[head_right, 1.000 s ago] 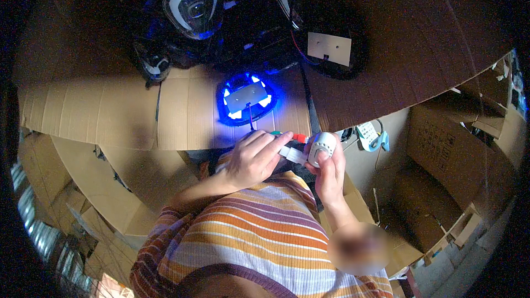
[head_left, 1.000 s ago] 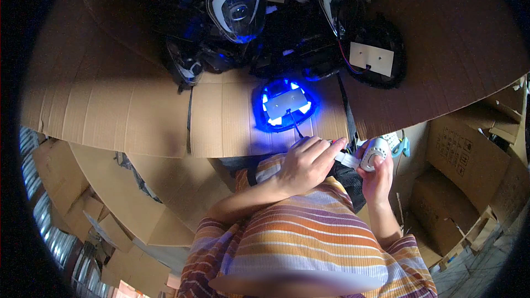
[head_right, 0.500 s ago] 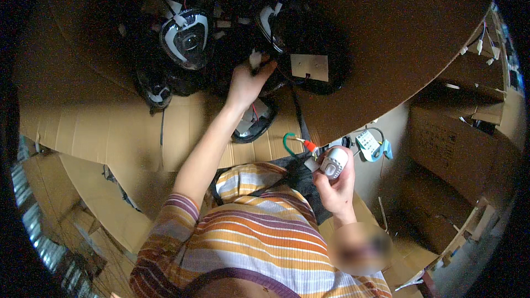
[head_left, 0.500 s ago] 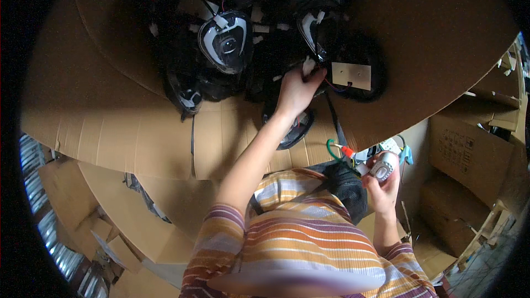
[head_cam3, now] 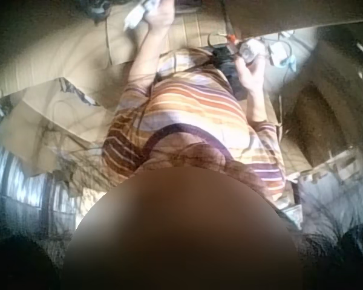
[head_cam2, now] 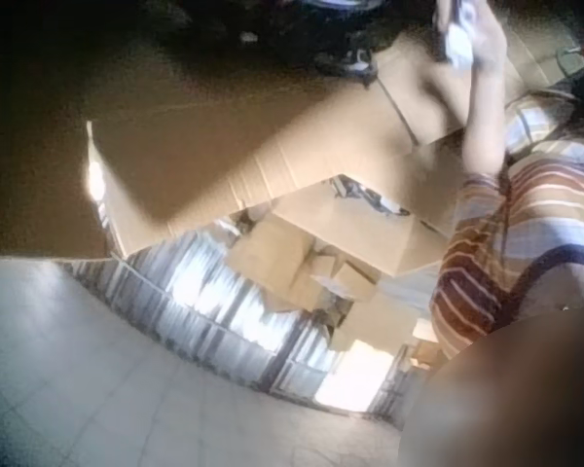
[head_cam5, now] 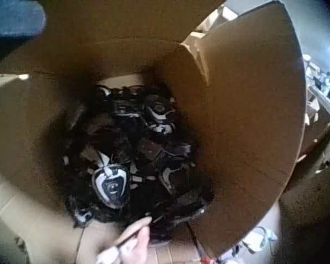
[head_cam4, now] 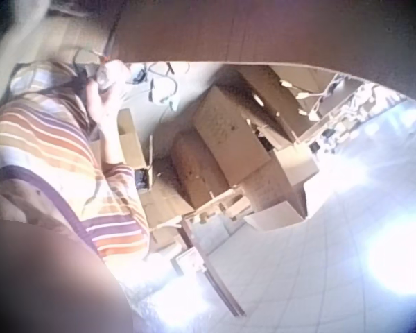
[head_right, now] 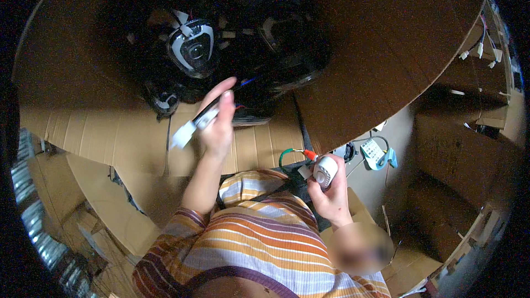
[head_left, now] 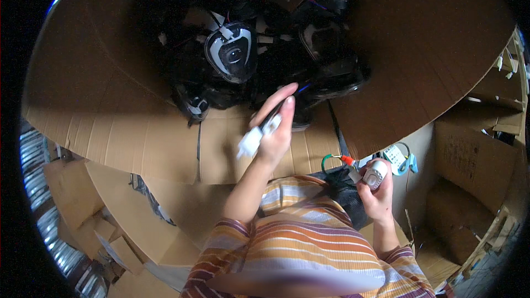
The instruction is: The person tests automotive headlight assemblies for electrical functionality by connecting them to a power source with an electrical connector and toggling a handheld tester switch.
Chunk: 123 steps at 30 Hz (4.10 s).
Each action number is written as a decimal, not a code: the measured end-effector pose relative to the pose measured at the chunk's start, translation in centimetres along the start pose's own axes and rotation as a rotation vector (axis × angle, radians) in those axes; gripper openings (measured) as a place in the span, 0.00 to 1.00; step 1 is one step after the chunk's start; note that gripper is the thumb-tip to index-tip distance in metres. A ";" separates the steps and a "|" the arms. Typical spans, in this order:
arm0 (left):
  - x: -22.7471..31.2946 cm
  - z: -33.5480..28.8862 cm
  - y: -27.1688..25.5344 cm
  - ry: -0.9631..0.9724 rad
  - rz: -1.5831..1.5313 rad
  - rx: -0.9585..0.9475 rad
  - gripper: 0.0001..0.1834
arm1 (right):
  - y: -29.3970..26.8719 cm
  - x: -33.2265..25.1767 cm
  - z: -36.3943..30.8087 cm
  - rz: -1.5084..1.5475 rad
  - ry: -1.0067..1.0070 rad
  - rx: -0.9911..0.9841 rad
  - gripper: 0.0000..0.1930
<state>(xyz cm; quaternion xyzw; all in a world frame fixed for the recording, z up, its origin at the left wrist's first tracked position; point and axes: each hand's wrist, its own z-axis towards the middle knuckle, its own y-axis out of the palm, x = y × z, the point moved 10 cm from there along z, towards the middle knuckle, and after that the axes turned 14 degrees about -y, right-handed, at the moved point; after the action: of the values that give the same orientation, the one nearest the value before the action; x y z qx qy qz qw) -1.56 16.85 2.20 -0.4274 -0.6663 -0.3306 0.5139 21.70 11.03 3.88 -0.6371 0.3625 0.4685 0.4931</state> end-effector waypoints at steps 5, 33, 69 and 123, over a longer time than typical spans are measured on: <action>4.8 -4.1 -5.4 0.268 0.127 0.099 0.15 | 1.1 -0.5 0.0 0.076 0.021 -0.029 0.18; -0.9 -9.3 0.2 0.224 0.520 -0.537 0.27 | 7.0 -1.7 0.1 0.558 0.178 -0.226 0.20; -0.7 -11.9 3.0 0.251 0.777 -0.675 0.21 | 6.2 -0.8 0.3 0.165 0.045 -0.266 0.14; -3.1 -3.0 5.6 -0.201 0.151 -1.110 0.17 | 5.3 -0.1 1.0 0.304 0.034 -0.281 0.16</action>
<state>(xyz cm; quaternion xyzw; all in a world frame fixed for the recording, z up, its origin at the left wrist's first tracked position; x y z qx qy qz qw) 5.06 15.84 -0.06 -0.7092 -0.4059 -0.5513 0.1683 16.56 10.67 2.33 -0.6454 0.3941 0.5725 0.3169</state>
